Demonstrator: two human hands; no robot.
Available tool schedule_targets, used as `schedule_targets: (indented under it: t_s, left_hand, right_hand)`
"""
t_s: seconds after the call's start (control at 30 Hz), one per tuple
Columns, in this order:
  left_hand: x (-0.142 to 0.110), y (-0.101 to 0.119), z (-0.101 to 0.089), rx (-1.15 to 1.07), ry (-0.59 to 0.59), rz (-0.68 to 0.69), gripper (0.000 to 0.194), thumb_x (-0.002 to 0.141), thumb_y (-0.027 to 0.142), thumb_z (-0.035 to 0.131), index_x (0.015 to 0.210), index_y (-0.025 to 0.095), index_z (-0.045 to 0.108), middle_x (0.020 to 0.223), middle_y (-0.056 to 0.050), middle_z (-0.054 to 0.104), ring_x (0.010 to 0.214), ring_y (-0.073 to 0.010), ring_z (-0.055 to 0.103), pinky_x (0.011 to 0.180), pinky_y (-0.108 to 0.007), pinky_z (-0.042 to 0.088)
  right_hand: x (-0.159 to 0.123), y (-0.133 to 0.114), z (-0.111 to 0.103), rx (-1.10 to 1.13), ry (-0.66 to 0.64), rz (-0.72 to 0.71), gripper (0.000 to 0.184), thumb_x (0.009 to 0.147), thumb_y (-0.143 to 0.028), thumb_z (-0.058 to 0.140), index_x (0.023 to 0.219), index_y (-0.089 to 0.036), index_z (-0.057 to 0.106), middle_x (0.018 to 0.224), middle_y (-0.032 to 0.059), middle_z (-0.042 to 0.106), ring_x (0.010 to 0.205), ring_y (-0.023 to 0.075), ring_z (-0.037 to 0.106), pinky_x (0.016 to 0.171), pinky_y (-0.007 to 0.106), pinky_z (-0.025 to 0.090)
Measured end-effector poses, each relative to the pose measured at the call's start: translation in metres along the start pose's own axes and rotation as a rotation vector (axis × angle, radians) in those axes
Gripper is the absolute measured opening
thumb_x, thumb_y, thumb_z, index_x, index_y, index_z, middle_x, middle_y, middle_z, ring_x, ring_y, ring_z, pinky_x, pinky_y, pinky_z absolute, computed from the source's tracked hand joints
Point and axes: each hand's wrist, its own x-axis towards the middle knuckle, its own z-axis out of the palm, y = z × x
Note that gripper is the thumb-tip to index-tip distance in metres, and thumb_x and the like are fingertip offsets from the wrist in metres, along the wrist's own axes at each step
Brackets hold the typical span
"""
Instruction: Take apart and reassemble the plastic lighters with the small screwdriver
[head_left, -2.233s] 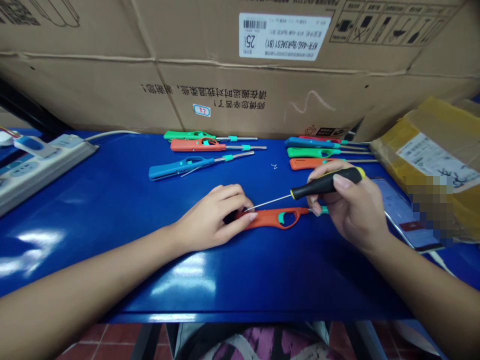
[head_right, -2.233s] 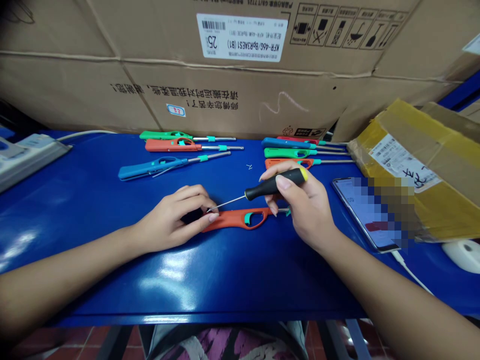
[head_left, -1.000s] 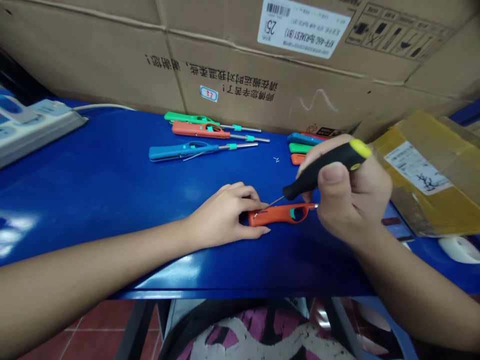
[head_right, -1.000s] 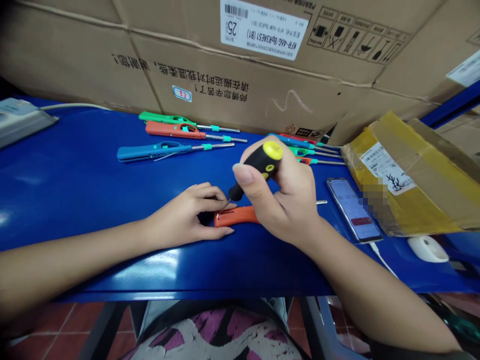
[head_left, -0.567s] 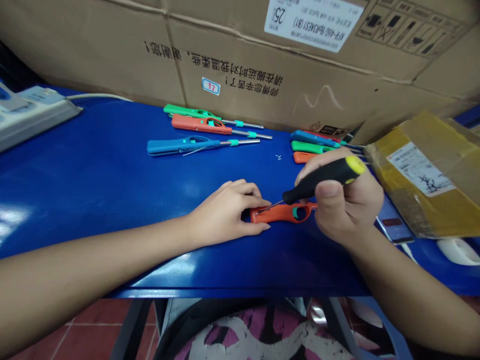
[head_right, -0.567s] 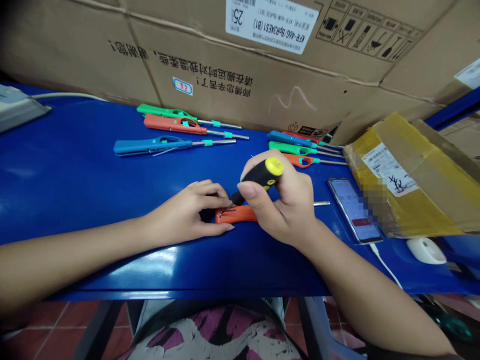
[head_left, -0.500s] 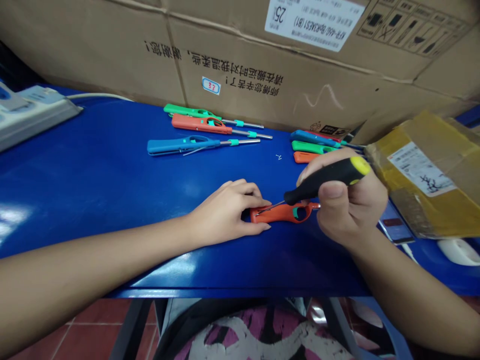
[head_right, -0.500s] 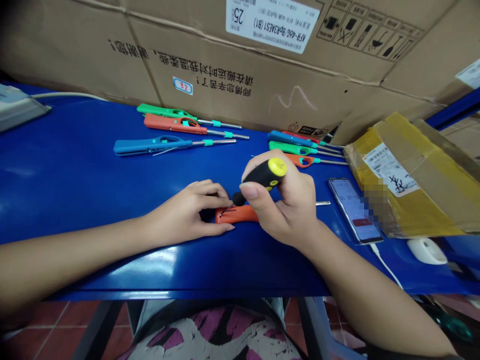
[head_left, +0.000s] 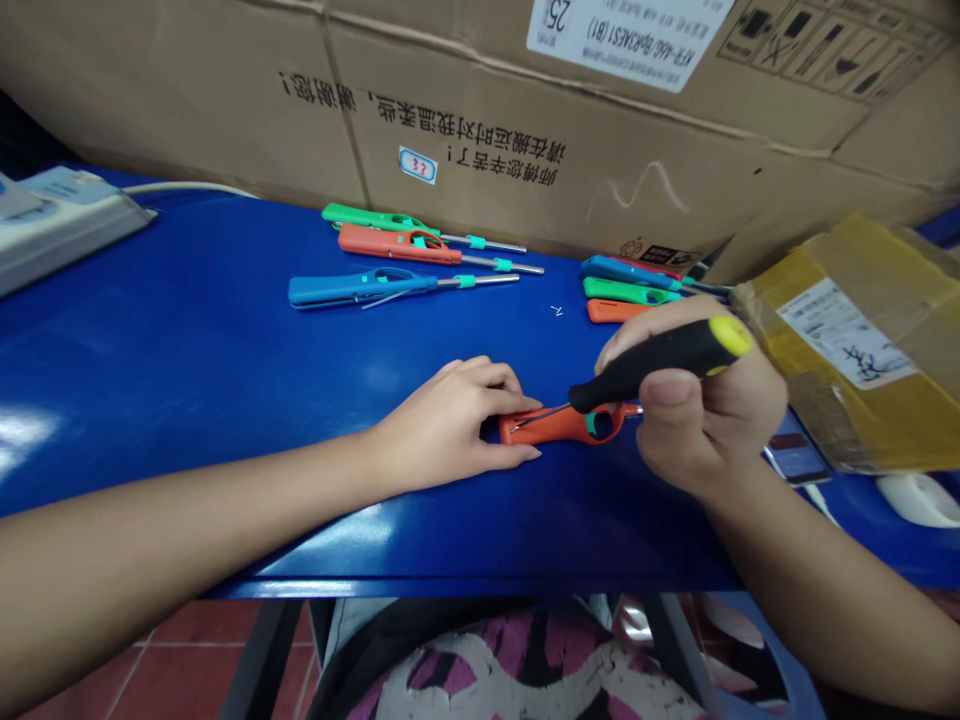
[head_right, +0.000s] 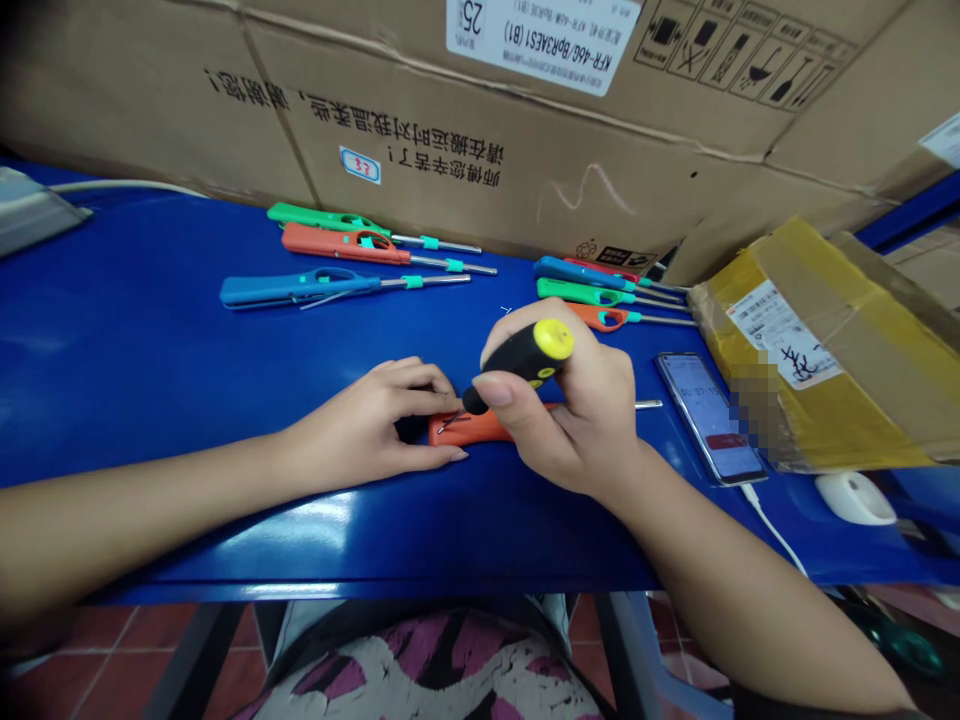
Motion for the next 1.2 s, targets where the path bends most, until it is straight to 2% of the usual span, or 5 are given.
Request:
schedule_targets:
  t_s: [0.17,0.37,0.6,0.8,1.2]
  left_hand:
    - [0.0004,0.0003,-0.0007,-0.006,0.002,-0.001,0.033,0.087,0.042,0.076,0.113,0.022,0.074,0.103,-0.003,0.068,0.097,-0.0206,0.061,0.088,-0.036,0.044]
    - [-0.0002,0.0014,-0.0017,-0.005,-0.003,-0.01,0.032,0.087,0.041,0.076,0.112,0.022,0.074,0.103,-0.003,0.068,0.098,-0.0207,0.061,0.088,-0.036,0.044]
    - [0.0005,0.0025,-0.0016,-0.003,-0.007,-0.007,0.03,0.088,0.039,0.076,0.112,0.021,0.074,0.102,-0.003,0.067,0.095,-0.0201,0.059,0.088,-0.036,0.043]
    - [0.0009,0.0017,-0.0013,-0.016,-0.001,-0.005,0.03,0.087,0.039,0.076,0.112,0.021,0.075,0.1,-0.002,0.067,0.095,-0.0198,0.059,0.088,-0.036,0.044]
    - [0.0005,0.0028,-0.0013,-0.023,0.008,-0.013,0.03,0.086,0.039,0.077,0.111,0.021,0.074,0.1,-0.002,0.067,0.095,-0.0199,0.059,0.09,-0.037,0.045]
  right_hand:
    - [0.001,0.0055,0.0015,-0.003,0.004,-0.123,0.022,0.101,-0.04,0.054,0.096,-0.022,0.066,0.078,0.0013,0.066,0.064,0.0142,0.063,0.055,0.03,0.051]
    - [-0.0001,0.0054,0.0006,0.028,-0.014,-0.104,0.021,0.102,-0.04,0.053,0.097,-0.023,0.065,0.081,0.0005,0.066,0.06,0.0113,0.062,0.057,0.029,0.054]
    - [0.0016,0.0021,0.0003,0.015,-0.041,-0.081,0.026,0.103,-0.045,0.049,0.097,-0.025,0.064,0.077,0.0017,0.067,0.06,0.0138,0.065,0.055,0.031,0.053]
    - [0.0025,0.0036,0.0005,0.029,-0.049,-0.098,0.023,0.103,-0.042,0.05,0.098,-0.029,0.067,0.078,0.0018,0.069,0.06,0.0146,0.066,0.054,0.032,0.052]
    - [0.0029,0.0043,0.0004,0.043,-0.058,-0.083,0.02,0.103,-0.04,0.051,0.099,-0.028,0.066,0.079,0.0006,0.067,0.061,0.013,0.063,0.056,0.03,0.054]
